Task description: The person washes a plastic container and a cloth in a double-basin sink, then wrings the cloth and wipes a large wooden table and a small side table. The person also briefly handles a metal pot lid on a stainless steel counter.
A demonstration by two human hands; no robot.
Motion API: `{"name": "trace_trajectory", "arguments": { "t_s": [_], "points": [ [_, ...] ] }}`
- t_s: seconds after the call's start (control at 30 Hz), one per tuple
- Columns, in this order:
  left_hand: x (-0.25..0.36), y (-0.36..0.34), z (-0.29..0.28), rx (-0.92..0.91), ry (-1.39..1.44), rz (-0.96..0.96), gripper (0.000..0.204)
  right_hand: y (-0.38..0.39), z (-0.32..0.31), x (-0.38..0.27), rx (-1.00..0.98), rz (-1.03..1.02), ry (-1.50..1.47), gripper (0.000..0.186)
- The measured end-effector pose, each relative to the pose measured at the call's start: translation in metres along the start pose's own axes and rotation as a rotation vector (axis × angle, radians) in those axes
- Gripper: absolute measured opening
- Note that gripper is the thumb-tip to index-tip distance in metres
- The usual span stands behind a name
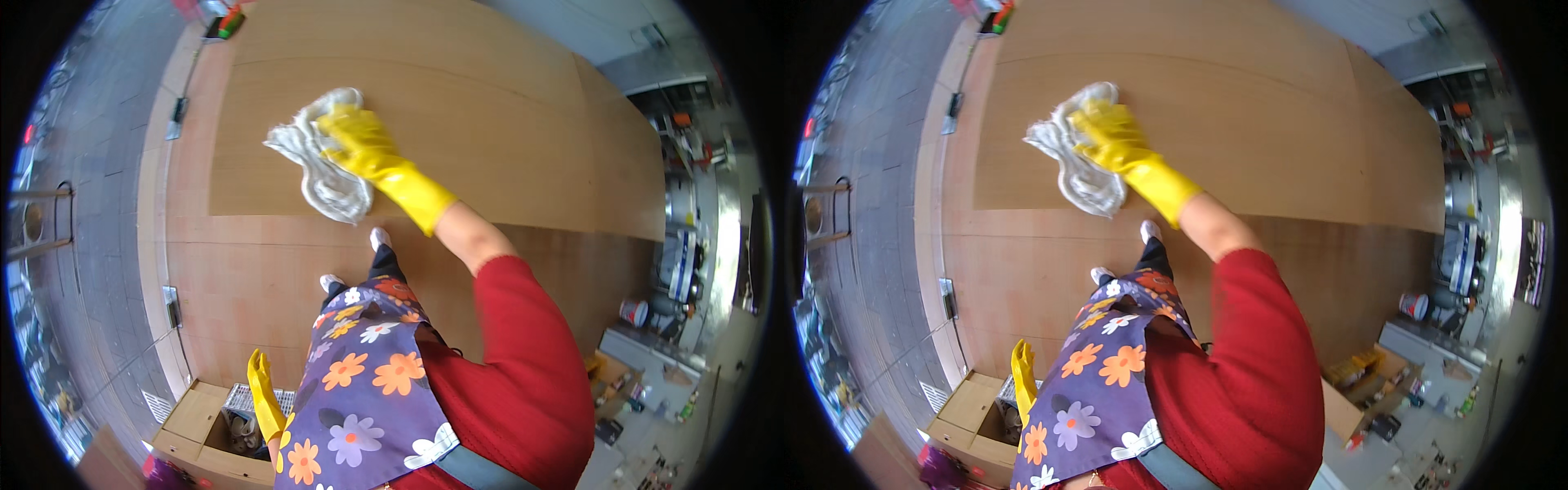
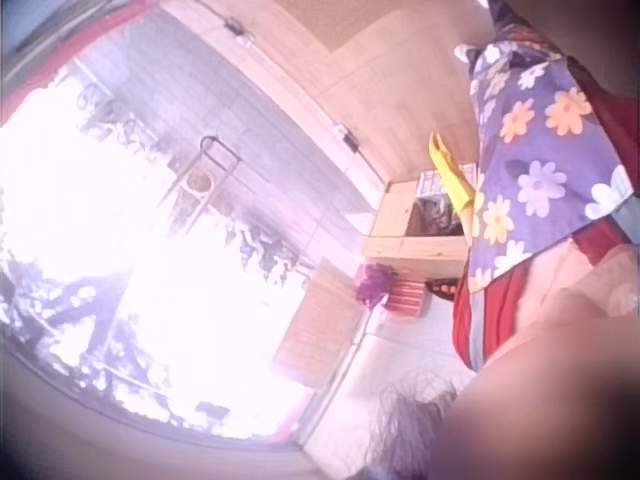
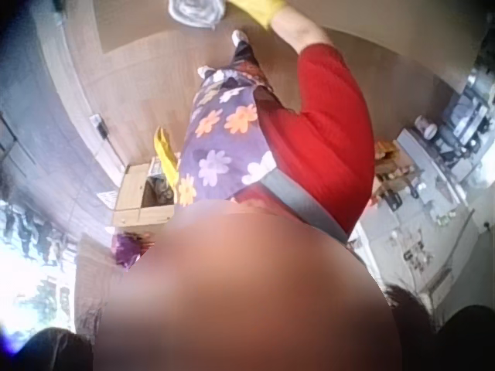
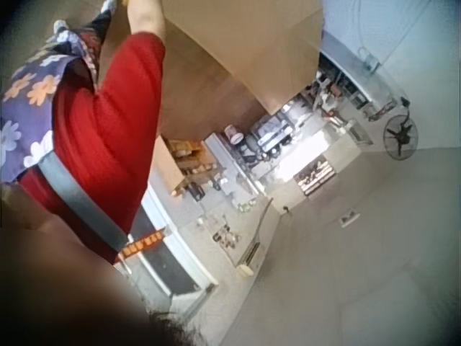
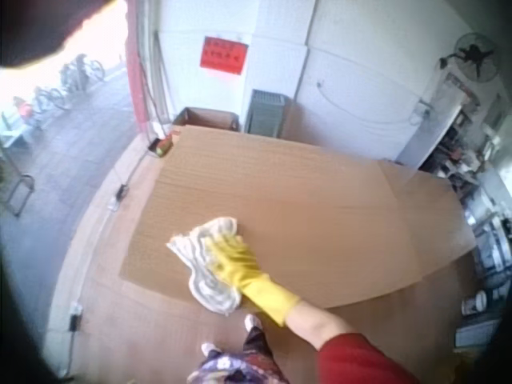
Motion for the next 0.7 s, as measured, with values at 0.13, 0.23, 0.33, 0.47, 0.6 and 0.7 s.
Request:
{"name": "trace_trajectory", "arguments": {
  "t_s": [0.13,0.23,0.33,0.47,0.6,0.7],
  "points": [
    [0.041,-0.005,0.028,-0.016,0.052,0.029,0.041,0.013,0.051,-0.013,-0.283,-0.08,0.212,0.073],
    [0.101,-0.012,0.061,-0.043,0.189,0.079,0.041,0.017,0.056,-0.014,-0.182,-0.111,0.247,0.073],
    [0.181,-0.011,0.096,-0.122,0.261,0.156,0.041,0.015,0.053,-0.014,-0.192,-0.145,0.257,0.073],
    [0.273,0.006,0.13,-0.231,-0.05,0.235,0.039,0.012,0.051,-0.015,-0.187,-0.146,0.283,0.073],
    [0.324,0.028,0.145,-0.289,-0.09,0.192,0.034,0.015,0.057,-0.015,-0.231,-0.134,0.324,0.075],
    [0.35,0.049,0.155,-0.314,-0.012,0.146,0.031,0.014,0.057,-0.014,-0.209,-0.139,0.298,0.072]
  ]
}}
Point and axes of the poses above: each hand's wrist, its own y-axis away from the middle knuckle, its own z-axis out of the palm, x = y × z, the point moved 5 cm from there along -y, towards the middle knuckle, and after that the axes turned 1 degree about y, right-handed, at the moved point
